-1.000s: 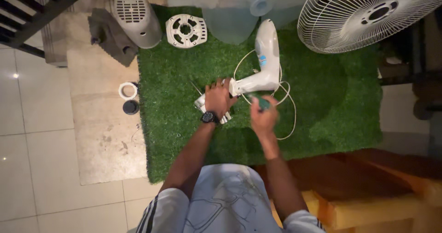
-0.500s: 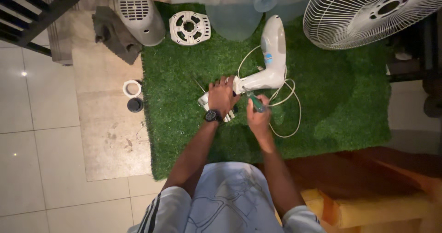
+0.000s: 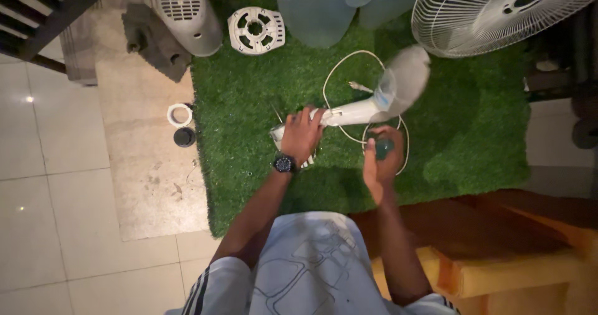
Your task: The person disassembles a white electric fan motor, removes the housing, and uses a screwdriver to adjust internal components. They then reassemble the motor housing and secure it with screws.
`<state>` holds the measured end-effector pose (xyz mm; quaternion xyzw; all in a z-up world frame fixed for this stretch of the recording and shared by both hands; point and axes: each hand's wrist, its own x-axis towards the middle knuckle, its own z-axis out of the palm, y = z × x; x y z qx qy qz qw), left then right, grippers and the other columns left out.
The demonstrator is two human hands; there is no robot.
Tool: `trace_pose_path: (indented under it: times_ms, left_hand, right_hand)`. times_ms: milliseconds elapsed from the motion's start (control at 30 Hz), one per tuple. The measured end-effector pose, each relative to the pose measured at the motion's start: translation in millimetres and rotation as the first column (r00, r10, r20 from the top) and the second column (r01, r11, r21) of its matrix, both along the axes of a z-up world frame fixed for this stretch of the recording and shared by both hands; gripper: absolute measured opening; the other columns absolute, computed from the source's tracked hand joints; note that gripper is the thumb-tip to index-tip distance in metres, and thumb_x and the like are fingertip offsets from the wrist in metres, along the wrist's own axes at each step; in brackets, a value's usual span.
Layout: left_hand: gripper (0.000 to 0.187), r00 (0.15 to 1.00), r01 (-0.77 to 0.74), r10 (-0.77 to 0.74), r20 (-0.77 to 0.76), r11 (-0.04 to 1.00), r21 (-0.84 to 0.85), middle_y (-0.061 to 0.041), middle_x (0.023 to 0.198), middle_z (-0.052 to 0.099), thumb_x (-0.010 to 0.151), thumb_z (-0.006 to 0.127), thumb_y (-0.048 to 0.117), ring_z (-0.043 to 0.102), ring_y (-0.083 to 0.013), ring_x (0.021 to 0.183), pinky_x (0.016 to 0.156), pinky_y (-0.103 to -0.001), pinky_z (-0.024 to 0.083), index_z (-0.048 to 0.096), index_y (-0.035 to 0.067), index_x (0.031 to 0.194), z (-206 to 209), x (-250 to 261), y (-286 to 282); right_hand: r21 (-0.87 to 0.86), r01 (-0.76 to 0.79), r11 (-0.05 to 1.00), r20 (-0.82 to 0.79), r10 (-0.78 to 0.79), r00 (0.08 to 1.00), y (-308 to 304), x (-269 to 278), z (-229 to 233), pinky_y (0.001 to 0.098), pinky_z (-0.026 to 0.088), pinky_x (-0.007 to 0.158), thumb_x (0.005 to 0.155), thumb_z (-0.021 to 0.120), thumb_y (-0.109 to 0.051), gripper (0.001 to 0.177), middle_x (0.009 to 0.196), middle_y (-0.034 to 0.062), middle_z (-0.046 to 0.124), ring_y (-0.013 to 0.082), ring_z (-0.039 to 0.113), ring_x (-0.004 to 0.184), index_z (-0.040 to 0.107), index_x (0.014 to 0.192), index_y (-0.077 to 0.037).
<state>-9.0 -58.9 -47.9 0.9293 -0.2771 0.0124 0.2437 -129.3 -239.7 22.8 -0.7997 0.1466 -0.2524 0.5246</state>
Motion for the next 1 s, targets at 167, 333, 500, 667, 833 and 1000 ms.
trace_pose_path:
  times_ms: [167, 333, 500, 667, 833, 1000]
  left_hand:
    - [0.047, 0.995, 0.056, -0.055, 0.083, 0.998, -0.011, -0.008, 0.129, 0.061, 0.095, 0.067, 0.023, 0.061, -0.0260, 0.115, 0.099, -0.048, 0.041, 0.055, 0.019, 0.141, 2, -9, 9]
    - [0.046, 0.987, 0.075, -0.063, 0.146, 0.994, -0.078, -0.007, 0.127, 0.062, 0.093, 0.068, 0.021, 0.058, -0.0249, 0.117, 0.102, -0.049, 0.040, 0.058, 0.019, 0.139, 7, -18, 20]
    - [0.048, 0.976, 0.124, -0.103, 0.193, 0.987, -0.099, -0.007, 0.127, 0.062, 0.093, 0.071, 0.020, 0.057, -0.0277, 0.116, 0.102, -0.050, 0.040, 0.059, 0.019, 0.138, 7, -20, 26]
    - [0.047, 0.979, 0.130, -0.108, 0.172, 0.984, -0.121, -0.007, 0.127, 0.062, 0.093, 0.071, 0.020, 0.058, -0.0277, 0.117, 0.103, -0.050, 0.040, 0.058, 0.018, 0.138, 8, -21, 26]
    - [0.047, 0.976, 0.145, -0.118, 0.185, 0.980, -0.138, -0.009, 0.127, 0.060, 0.093, 0.070, 0.019, 0.057, -0.0279, 0.117, 0.104, -0.051, 0.039, 0.058, 0.016, 0.138, 10, -21, 29]
    - [0.048, 0.979, 0.142, -0.117, 0.165, 0.979, -0.148, -0.008, 0.126, 0.061, 0.092, 0.071, 0.019, 0.057, -0.0279, 0.116, 0.105, -0.051, 0.040, 0.058, 0.018, 0.138, 13, -22, 31]
  right_hand:
    - [-0.257, -0.121, 0.959, -0.254, 0.054, 0.966, -10, 13, -16, 0.0428, 0.054, 0.071, 0.090, 0.070, -0.012, 0.035, 0.095, 0.0141, 0.069, 0.0284, 0.069, 0.081, 0.061, 0.123, -0.006]
    - [-0.251, -0.237, 0.939, -0.456, 0.102, 0.884, -9, 32, -10, 0.0454, 0.053, 0.072, 0.087, 0.072, -0.016, 0.065, 0.095, 0.0231, 0.071, 0.0383, 0.069, 0.082, 0.053, 0.149, -0.011]
    - [-0.121, -0.071, 0.990, -0.280, 0.035, 0.959, -3, 46, -11, 0.0449, 0.055, 0.065, 0.091, 0.071, -0.021, 0.031, 0.093, 0.0207, 0.071, 0.0368, 0.070, 0.077, 0.065, 0.119, -0.011]
    - [-0.305, -0.239, 0.922, -0.435, 0.088, 0.896, -16, 76, 0, 0.0463, 0.053, 0.067, 0.088, 0.072, -0.020, 0.027, 0.085, 0.0205, 0.072, 0.0353, 0.071, 0.076, 0.074, 0.110, -0.005]
    - [-0.313, -0.415, 0.854, -0.659, 0.119, 0.743, -14, 128, 1, 0.0463, 0.056, 0.074, 0.091, 0.073, -0.029, 0.027, 0.087, 0.0182, 0.075, 0.0347, 0.073, 0.078, 0.076, 0.101, -0.005]
    - [-0.348, -0.784, 0.514, -0.896, 0.062, 0.439, -4, 196, -33, 0.0456, 0.059, 0.084, 0.076, 0.083, -0.038, 0.039, 0.096, 0.0204, 0.075, 0.0369, 0.074, 0.091, 0.079, 0.098, -0.006]
